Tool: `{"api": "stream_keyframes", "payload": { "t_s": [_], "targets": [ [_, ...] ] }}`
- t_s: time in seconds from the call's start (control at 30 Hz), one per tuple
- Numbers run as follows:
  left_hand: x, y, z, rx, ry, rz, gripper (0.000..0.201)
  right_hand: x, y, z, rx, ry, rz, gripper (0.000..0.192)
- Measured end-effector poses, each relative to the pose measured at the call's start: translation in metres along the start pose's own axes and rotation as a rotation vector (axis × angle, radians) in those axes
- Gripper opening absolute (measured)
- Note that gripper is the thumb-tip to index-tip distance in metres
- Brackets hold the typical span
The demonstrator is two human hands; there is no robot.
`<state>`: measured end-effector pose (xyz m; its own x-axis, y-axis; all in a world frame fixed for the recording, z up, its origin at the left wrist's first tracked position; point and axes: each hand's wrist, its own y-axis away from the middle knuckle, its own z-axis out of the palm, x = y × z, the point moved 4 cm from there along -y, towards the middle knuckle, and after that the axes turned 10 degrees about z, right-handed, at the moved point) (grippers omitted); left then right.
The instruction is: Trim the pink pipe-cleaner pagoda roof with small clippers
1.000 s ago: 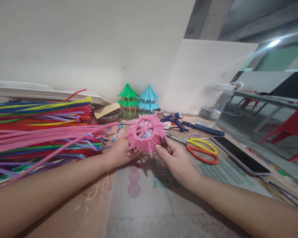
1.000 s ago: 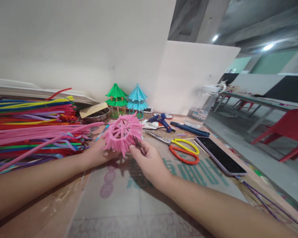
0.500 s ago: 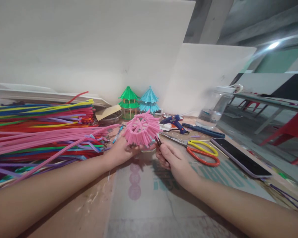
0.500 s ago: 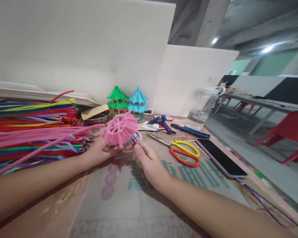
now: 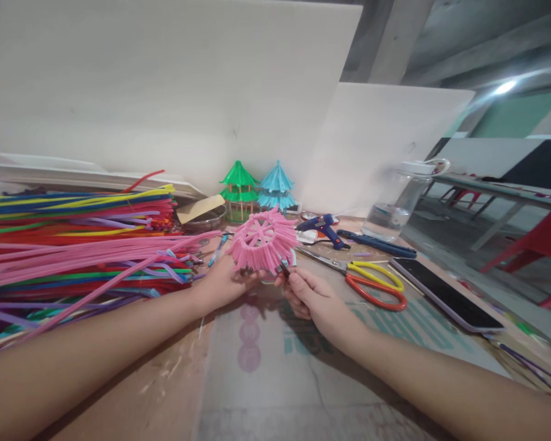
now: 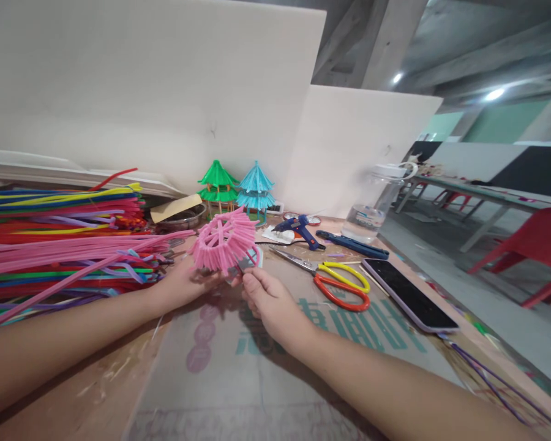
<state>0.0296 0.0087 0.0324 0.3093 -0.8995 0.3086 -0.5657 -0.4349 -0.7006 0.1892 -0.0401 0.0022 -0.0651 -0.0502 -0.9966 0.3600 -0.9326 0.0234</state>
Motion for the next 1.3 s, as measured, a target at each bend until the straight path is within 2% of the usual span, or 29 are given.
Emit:
{"api": "stream_keyframes", "payload": {
  "t_s": [0.4,0.77,1.0,1.3],
  "targets": [
    [-0.006,0.006,0.007,-0.072,0.032,-0.040,0.036,-0.006,0.001,0.001,0.039,-0.026,-0.022,0.055],
    [-0.011,0.009,0.011,-0.066,0.028,-0.049,0.032,-0.005,0.001,-0.001,0.049,-0.012,-0.010,0.048],
    [-0.009,0.007,0.010,-0.063,0.036,-0.054,0.034,-0.007,0.003,0.000,0.028,-0.073,0.001,0.054],
    [-0.009,0.009,0.011,-0.064,0.040,-0.055,0.031,-0.006,0.001,-0.001,0.032,-0.061,-0.028,0.050]
  ]
}}
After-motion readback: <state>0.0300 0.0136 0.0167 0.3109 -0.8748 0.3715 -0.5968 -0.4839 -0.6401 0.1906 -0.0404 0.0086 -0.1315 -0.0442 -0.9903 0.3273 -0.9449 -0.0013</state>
